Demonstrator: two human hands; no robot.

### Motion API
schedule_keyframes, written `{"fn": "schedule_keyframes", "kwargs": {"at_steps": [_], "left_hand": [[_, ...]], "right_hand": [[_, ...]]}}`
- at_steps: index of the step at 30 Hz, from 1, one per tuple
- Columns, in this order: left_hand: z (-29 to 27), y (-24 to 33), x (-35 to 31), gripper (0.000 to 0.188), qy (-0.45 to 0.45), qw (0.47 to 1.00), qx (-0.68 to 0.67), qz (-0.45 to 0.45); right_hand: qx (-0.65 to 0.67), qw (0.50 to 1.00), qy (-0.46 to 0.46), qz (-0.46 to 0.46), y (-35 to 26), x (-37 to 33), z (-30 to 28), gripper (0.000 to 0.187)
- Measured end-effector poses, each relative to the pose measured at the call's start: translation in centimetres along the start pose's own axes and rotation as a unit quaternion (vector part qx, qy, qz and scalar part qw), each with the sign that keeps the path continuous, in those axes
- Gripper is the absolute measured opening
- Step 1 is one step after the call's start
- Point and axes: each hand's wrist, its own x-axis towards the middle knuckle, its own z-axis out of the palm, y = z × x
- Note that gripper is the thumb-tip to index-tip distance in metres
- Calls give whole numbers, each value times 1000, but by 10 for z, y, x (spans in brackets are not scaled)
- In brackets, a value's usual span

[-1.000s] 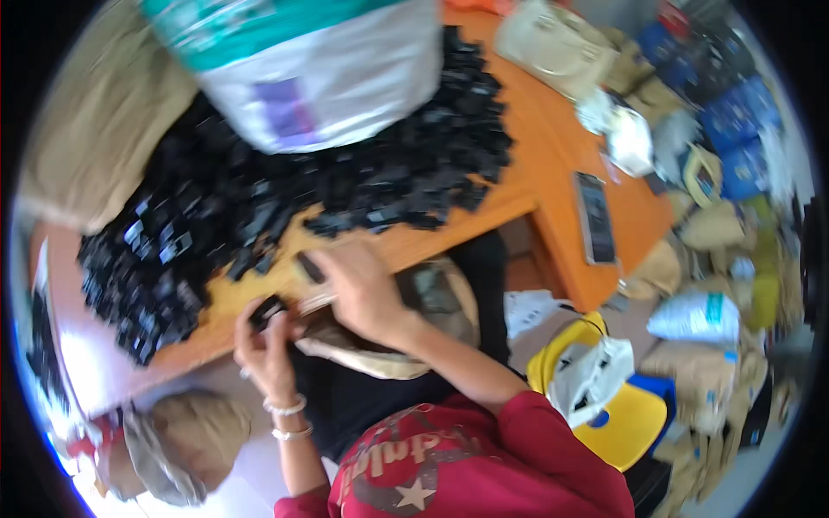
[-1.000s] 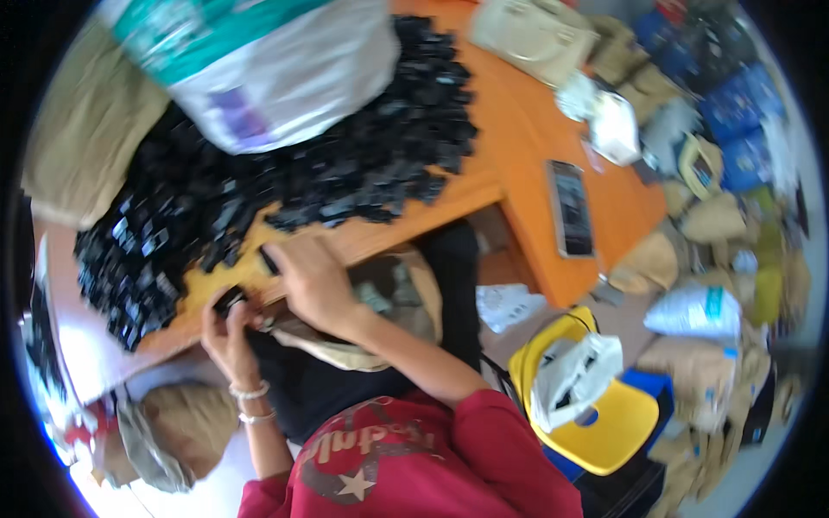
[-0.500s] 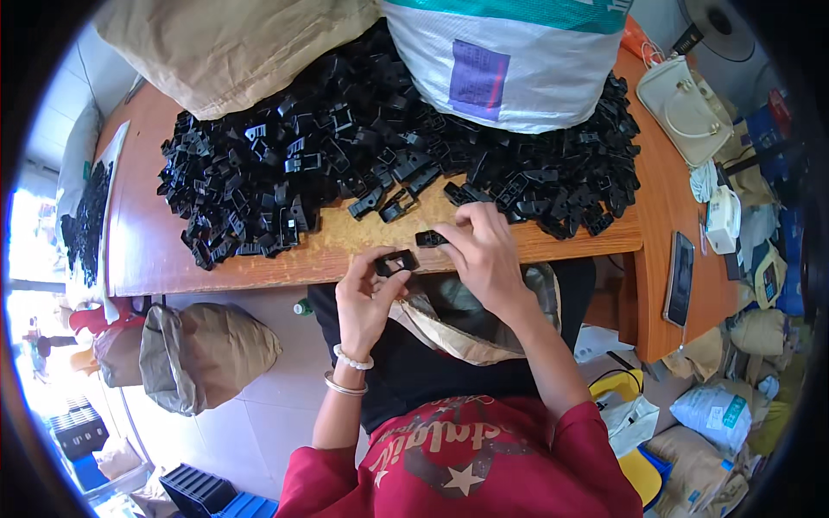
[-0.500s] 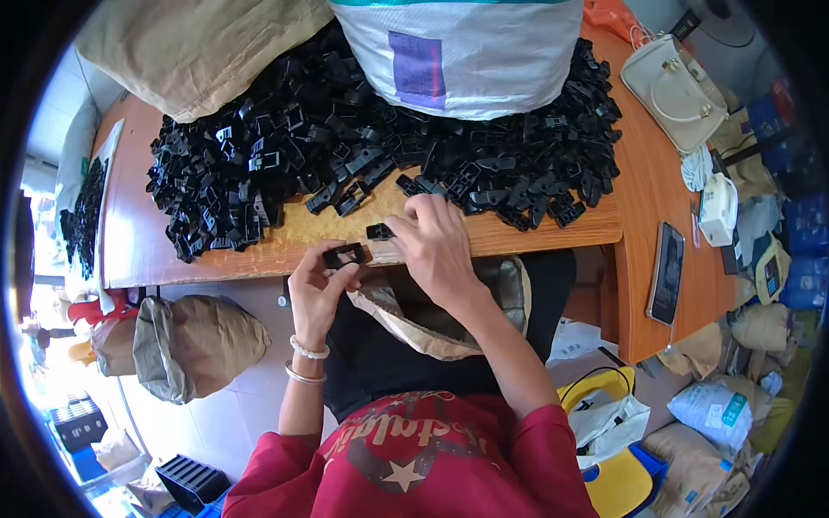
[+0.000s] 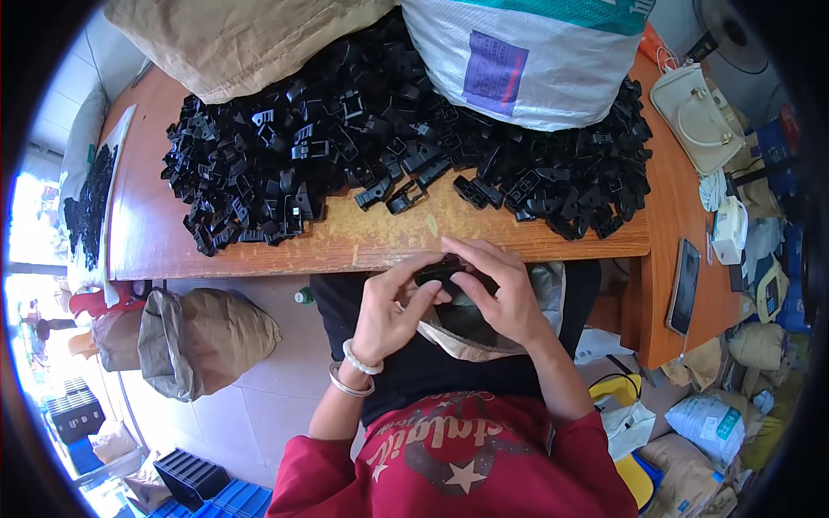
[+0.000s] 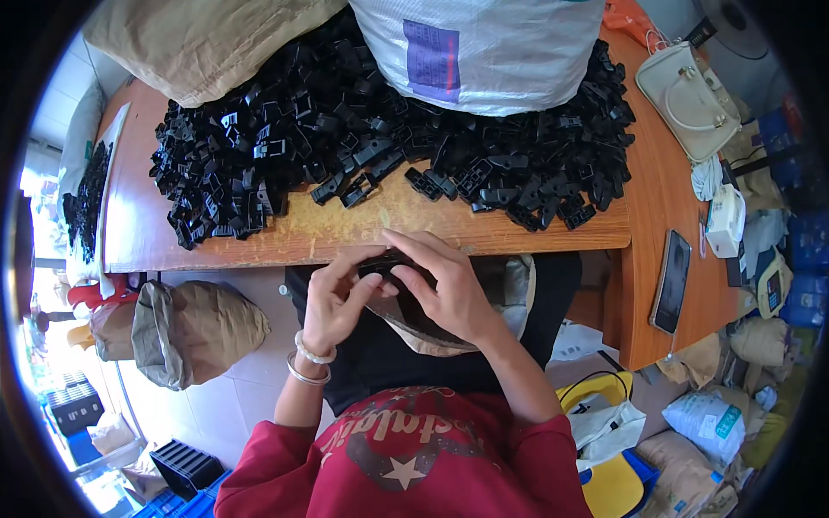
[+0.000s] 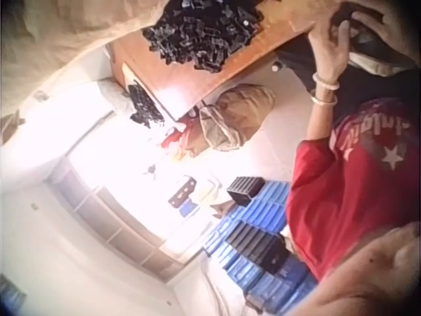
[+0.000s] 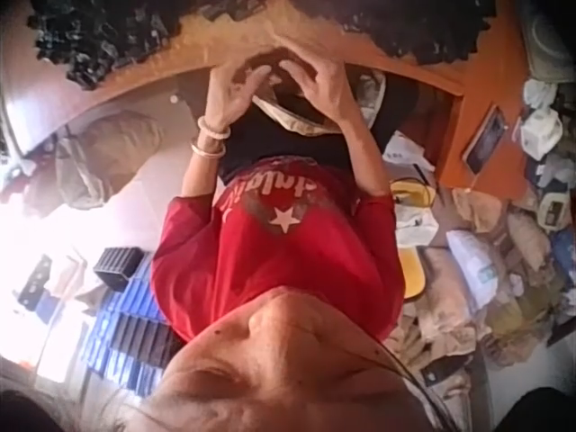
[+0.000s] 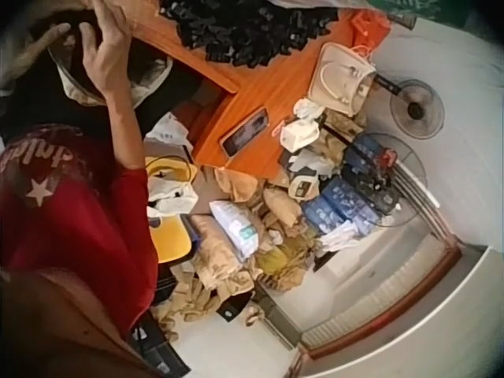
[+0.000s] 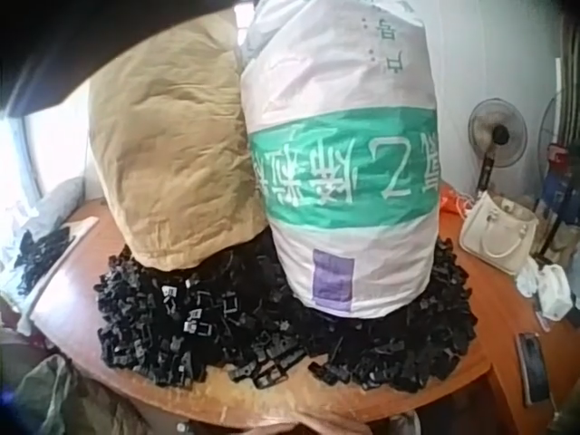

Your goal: Assembling small black plastic components by snapping two pieces together and placing them into a collection bag.

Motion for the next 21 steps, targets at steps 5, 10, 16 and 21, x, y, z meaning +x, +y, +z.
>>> {"fn": "schedule_keyframes", "kwargs": {"at_steps": [5,10,16,21], "left_hand": [[16,6,-4,31,22,995,78,60],[7,-25,-17,60,-45,985,145,83],[18,-39,-73,26,-324,798,503,69],[45,-24,-100,15,-300,768,491,282]], "right_hand": [[-48,999,24,8,-1,-9,-1,36],[-81,994,-46,60,7,-38,-28,15],[-255,895,-292,221,49,-117,-48,9],[-327,810,-473,113,78,-142,-4,14]]}}
